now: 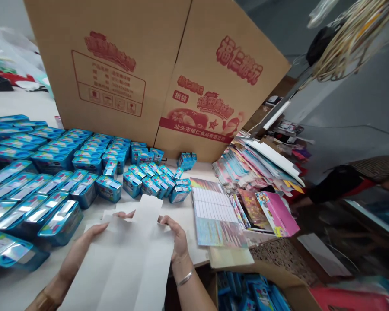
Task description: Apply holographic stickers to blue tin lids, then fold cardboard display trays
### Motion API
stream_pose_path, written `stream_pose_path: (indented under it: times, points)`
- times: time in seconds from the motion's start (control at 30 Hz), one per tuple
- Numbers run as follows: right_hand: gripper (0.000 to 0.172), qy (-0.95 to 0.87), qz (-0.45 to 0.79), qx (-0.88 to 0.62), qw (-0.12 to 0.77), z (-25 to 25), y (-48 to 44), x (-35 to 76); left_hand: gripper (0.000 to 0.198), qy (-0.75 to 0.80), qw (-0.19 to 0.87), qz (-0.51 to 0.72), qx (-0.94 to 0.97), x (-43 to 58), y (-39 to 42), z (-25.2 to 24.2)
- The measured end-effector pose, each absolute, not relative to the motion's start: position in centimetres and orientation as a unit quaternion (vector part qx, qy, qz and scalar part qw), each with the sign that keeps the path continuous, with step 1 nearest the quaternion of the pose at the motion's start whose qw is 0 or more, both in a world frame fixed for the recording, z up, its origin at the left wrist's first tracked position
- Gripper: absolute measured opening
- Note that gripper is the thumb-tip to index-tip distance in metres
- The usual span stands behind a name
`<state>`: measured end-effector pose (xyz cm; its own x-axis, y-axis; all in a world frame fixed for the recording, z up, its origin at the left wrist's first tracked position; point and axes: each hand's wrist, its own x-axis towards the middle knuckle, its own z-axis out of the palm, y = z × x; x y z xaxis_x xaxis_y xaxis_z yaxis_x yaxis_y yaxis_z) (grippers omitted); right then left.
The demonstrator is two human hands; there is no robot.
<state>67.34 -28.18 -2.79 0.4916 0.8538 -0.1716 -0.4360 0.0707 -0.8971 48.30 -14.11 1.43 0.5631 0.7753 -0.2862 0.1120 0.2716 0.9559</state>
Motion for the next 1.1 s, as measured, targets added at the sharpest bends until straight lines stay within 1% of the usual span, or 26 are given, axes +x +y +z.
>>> stream_pose_path:
  times: [0.07,0.1,0.2,0.23,0.3,0.37,0.43,0.47,0.53,0.67,0.77,0.9,1.0,1.03,1.1]
  points:
    - [0.034,-0.222,0.444,-0.545,0.675,-2.6,-27.6,66.9,0.045,0.332,0.744,0.213,0.54,49.3,-14.4,1.9]
    - [0.036,-0.226,0.435,-0.563,0.665,-2.6,-27.2,66.6,0.043,0.311,0.749,0.207,0.547,49.8,-14.6,1.9]
    - [0.042,-0.221,0.369,-0.611,0.664,-3.2,-25.9,65.5,0.039,0.329,0.657,0.251,0.63,51.2,-15.1,1.0]
    - [0.043,-0.214,0.332,-0.631,0.668,-3.3,-25.4,65.3,0.041,0.343,0.634,0.262,0.641,51.4,-15.2,0.4]
    - [0.045,-0.203,0.263,-0.667,0.667,-3.4,-24.6,64.9,0.052,0.36,0.631,0.284,0.626,51.5,-15.2,-0.9]
    - [0.046,-0.215,0.239,-0.681,0.658,-3.1,-23.6,64.7,0.069,0.365,0.654,0.3,0.592,51.2,-15.0,-2.0]
    - [0.048,-0.253,0.242,-0.687,0.637,-2.7,-22.3,64.5,0.083,0.372,0.667,0.298,0.574,51.0,-14.7,-2.8]
    - [0.05,-0.272,0.244,-0.69,0.625,-2.6,-21.6,64.4,0.086,0.373,0.663,0.29,0.58,51.0,-14.4,-3.0]
    - [0.049,-0.292,0.238,-0.7,0.607,-2.6,-20.1,63.9,0.086,0.362,0.648,0.273,0.613,51.0,-13.8,-3.3]
    - [0.038,-0.311,0.217,-0.72,0.581,-3.1,-18.7,63.3,0.085,0.325,0.636,0.272,0.644,51.4,-12.9,-3.6]
    - [0.034,-0.374,0.235,-0.731,0.52,-2.8,-19.3,63.8,0.084,0.319,0.639,0.283,0.64,51.4,-12.8,-3.6]
    - [0.025,-0.484,0.241,-0.745,0.391,-1.3,-20.5,65.3,0.079,0.32,0.645,0.296,0.628,51.4,-13.1,-3.7]
    - [0.012,-0.542,0.221,-0.752,0.302,-0.5,-20.3,66.1,0.079,0.328,0.646,0.29,0.625,51.5,-13.4,-4.0]
    - [0.011,-0.556,0.217,-0.753,0.279,-0.4,-19.9,66.1,0.079,0.332,0.645,0.287,0.626,51.6,-13.4,-4.2]
    - [0.014,-0.572,0.205,-0.753,0.252,-0.5,-19.0,65.7,0.077,0.338,0.639,0.282,0.631,51.8,-13.5,-4.4]
